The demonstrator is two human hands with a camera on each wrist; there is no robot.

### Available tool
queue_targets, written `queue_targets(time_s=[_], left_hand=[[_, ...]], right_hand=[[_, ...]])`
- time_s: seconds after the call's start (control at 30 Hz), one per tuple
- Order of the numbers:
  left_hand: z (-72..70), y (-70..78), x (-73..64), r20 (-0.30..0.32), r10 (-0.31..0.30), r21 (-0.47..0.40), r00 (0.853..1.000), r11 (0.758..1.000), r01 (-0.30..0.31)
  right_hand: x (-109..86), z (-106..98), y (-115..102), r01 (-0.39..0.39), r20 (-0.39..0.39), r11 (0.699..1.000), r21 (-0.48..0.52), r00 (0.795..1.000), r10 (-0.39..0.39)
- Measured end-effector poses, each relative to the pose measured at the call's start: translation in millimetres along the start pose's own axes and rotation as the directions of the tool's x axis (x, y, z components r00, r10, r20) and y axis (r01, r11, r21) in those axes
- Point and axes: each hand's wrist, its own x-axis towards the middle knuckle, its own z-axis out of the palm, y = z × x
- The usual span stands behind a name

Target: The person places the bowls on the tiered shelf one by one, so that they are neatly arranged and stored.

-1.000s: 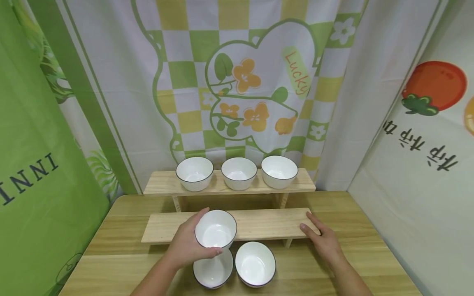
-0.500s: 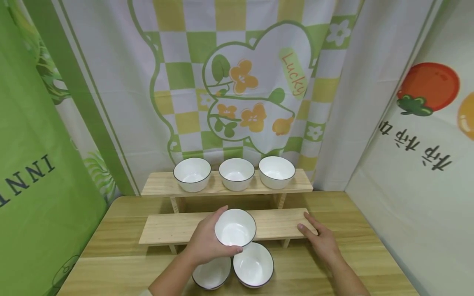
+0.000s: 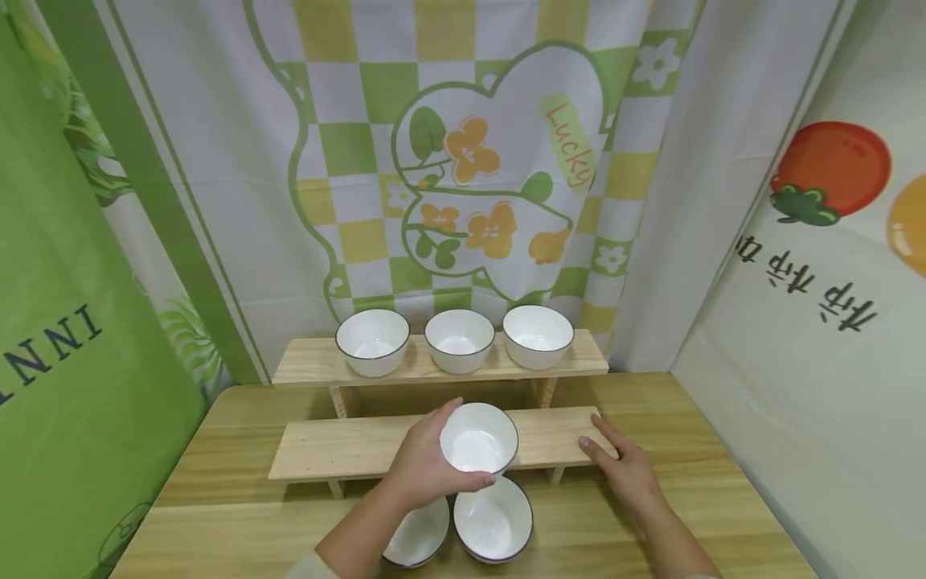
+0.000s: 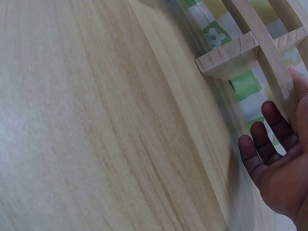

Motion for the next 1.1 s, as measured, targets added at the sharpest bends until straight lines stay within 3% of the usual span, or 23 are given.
queue_targets(time_s=[0.33,0.8,1.1], left_hand=[[16.3,9.6,12.0,0.033,-0.024,-0.005,0.999,1.000,0.024],[40.6,18.1,23.7,0.026,-0.047,0.020,0.999,0.999,0.046],[56.1,23.1,26.7,0.026,-0.081,-0.018,0.996,0.997,0.081]], right_hand=[[-1.3,-1,-1,0.000,-0.010,1.000,0.005,1.000,0.000],[0.5,0,0,-0.007,-0.006,0.999,-0.037,1.000,0.006],[-0.7,0,0,-0.019,-0.005,1.000,-0.014,1.000,0.019]])
